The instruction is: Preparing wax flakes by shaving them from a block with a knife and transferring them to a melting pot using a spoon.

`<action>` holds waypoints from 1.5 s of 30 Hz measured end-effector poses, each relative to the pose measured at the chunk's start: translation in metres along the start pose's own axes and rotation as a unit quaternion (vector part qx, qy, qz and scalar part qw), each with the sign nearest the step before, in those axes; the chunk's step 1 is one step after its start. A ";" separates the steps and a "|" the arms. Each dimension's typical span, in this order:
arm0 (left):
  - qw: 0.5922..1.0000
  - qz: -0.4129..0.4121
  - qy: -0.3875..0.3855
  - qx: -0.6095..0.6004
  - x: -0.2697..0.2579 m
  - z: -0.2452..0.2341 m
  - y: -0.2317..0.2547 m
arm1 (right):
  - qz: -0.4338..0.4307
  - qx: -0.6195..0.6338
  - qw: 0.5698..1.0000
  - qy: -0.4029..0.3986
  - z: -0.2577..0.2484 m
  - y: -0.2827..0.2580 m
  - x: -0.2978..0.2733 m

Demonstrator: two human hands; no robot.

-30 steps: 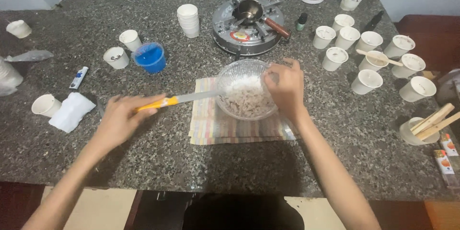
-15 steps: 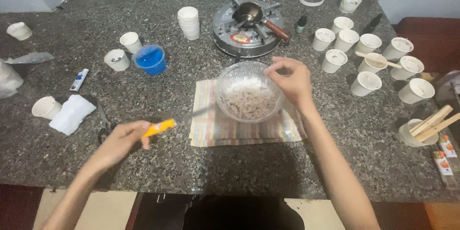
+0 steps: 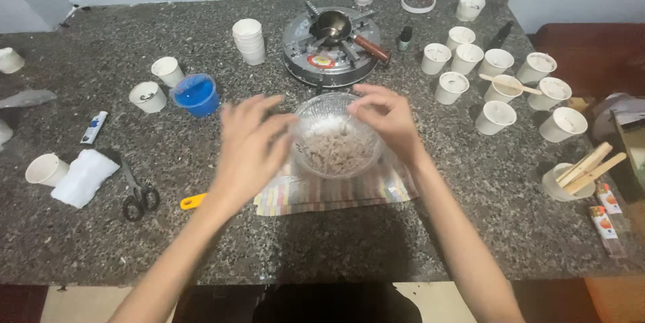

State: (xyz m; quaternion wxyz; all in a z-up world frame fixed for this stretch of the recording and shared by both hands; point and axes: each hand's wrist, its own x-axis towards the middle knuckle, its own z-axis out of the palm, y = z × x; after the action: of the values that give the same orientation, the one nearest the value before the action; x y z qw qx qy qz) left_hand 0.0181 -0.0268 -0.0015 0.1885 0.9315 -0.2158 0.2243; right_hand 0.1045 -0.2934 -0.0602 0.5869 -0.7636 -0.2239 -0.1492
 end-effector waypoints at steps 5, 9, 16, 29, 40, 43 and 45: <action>0.995 -0.053 -0.053 -0.068 0.047 0.046 0.023 | -0.004 -0.025 1.000 0.000 0.005 -0.015 0.000; 0.971 -0.165 -0.136 -0.109 0.070 0.088 0.009 | 0.028 0.010 1.000 0.000 0.007 0.012 0.004; 0.989 -0.111 -0.013 -0.101 0.071 0.080 0.020 | 0.011 0.023 0.998 0.050 0.004 -0.004 0.002; 0.977 -0.094 0.168 -0.087 0.049 0.095 0.042 | -0.012 -0.213 0.973 0.093 -0.001 0.019 0.001; 0.975 -0.059 0.203 -0.074 0.045 0.082 0.040 | 0.007 -0.351 0.935 0.057 -0.016 -0.008 -0.002; 0.972 -0.065 0.203 -0.094 0.048 0.087 0.040 | 0.040 -0.329 0.941 0.064 -0.030 0.003 -0.006; 0.974 -0.059 0.204 -0.082 0.050 0.092 0.039 | -0.060 -0.307 0.939 0.146 -0.042 0.028 -0.007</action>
State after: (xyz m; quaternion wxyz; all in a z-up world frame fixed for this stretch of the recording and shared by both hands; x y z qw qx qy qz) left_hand 0.0708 -0.1164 -0.0430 0.3170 0.8586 -0.1348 0.3797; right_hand 0.1145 -0.3411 -0.0751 0.3404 -0.8616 -0.1246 -0.3554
